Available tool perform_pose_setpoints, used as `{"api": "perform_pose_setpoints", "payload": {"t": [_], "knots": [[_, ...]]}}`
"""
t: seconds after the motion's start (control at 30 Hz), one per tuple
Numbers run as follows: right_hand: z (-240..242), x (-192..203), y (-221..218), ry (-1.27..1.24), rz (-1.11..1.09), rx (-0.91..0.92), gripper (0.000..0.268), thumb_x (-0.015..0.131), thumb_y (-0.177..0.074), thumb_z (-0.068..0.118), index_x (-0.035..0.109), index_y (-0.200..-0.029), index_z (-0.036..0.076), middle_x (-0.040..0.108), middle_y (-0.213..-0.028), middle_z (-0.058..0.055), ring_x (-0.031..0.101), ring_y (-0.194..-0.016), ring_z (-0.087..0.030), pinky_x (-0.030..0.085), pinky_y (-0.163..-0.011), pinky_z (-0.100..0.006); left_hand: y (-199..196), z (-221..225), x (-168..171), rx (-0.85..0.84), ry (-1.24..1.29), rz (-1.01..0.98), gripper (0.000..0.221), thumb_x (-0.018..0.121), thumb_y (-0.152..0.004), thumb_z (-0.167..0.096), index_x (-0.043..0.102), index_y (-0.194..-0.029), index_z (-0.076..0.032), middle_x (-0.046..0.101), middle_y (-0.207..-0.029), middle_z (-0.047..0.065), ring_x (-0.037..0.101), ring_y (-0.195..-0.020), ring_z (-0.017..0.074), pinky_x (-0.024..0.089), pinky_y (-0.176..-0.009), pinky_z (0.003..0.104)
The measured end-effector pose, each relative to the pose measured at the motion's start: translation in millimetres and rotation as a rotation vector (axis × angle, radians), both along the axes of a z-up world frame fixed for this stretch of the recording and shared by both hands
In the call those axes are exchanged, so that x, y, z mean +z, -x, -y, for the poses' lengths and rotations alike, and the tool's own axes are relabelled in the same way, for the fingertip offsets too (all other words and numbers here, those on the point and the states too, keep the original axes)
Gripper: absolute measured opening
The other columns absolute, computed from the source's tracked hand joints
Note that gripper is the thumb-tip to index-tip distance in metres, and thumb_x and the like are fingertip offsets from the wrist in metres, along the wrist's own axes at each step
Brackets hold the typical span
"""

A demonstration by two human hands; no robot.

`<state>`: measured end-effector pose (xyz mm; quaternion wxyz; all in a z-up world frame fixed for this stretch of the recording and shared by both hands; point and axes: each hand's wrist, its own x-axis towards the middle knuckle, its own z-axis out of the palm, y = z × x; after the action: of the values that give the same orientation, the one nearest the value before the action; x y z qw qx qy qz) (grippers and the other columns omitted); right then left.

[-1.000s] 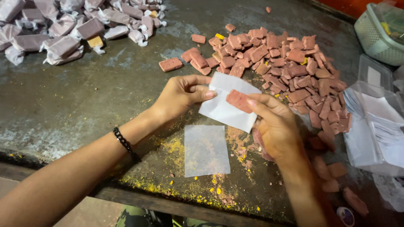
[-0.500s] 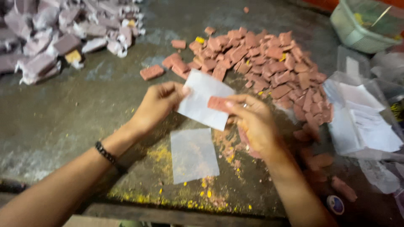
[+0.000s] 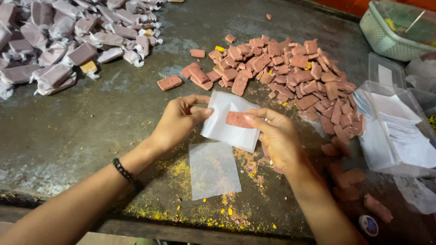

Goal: The person wraps individual rectangular pieces of candy in small squares of paper by hand, folding the paper around each piece.

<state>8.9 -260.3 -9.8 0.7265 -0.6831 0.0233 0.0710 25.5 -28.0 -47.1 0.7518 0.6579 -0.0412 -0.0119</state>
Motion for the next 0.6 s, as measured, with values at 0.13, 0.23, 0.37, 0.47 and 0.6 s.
{"api": "perform_pose_setpoints", "payload": {"t": [0.13, 0.23, 0.37, 0.47, 0.6], "knots": [[0.6, -10.7, -7.9, 0.059, 0.0, -0.016, 0.032, 0.078, -0.087, 0.018, 0.073, -0.114, 0.002, 0.07, -0.08, -0.018, 0.051, -0.035, -0.005, 0.032, -0.026, -0.015, 15.5, -5.2, 28.8, 0.115, -0.396, 0.143, 0.028, 0.066, -0.095, -0.022, 0.072, -0.122, -0.017, 0.078, -0.096, 0.01, 0.074, -0.085, 0.0233, 0.058, -0.08, 0.037], [2.5, -24.2, -17.1, 0.123, 0.065, 0.006, 0.03, 0.08, -0.086, 0.018, 0.075, -0.111, 0.003, 0.072, -0.08, -0.021, 0.043, -0.03, -0.004, 0.028, -0.024, -0.015, 38.5, -1.5, 48.0, 0.235, -0.469, 0.36, 0.026, 0.062, -0.099, -0.018, 0.066, -0.121, -0.006, 0.074, -0.1, 0.016, 0.072, -0.09, 0.034, 0.056, -0.082, 0.045], [-10.1, 11.1, 0.2, 0.238, 0.1, 0.008, 0.016, 0.076, -0.083, 0.013, 0.075, -0.097, 0.006, 0.079, -0.087, -0.019, 0.06, -0.059, -0.01, 0.042, -0.056, -0.02, 94.8, 28.7, 87.6, 0.131, -1.116, 0.83, 0.011, 0.061, -0.075, -0.015, 0.057, -0.085, -0.018, 0.051, -0.064, 0.004, 0.053, -0.059, 0.035, 0.04, -0.055, 0.044], [-12.4, 25.2, 13.9, 0.245, 0.207, 0.007, 0.014, 0.079, -0.079, 0.011, 0.077, -0.091, 0.004, 0.079, -0.088, -0.013, 0.064, -0.073, -0.01, 0.05, -0.067, -0.02, 120.6, 48.5, 111.7, -0.046, -1.466, 0.882, 0.021, 0.063, -0.051, -0.017, 0.046, -0.058, -0.027, 0.036, -0.039, -0.001, 0.043, -0.032, 0.0343, 0.032, -0.034, 0.044], [-0.6, -10.7, -8.6, 0.281, 0.32, 0.005, 0.024, 0.084, -0.076, 0.017, 0.082, -0.098, 0.007, 0.073, -0.088, -0.007, 0.041, -0.053, 0.001, 0.033, -0.043, -0.014, 169.8, 72.2, 88.8, -0.035, -1.381, 0.889, 0.019, 0.063, -0.054, -0.016, 0.047, -0.061, -0.025, 0.039, -0.043, 0.0, 0.044, -0.036, 0.0339, 0.033, -0.037, 0.044]]}}
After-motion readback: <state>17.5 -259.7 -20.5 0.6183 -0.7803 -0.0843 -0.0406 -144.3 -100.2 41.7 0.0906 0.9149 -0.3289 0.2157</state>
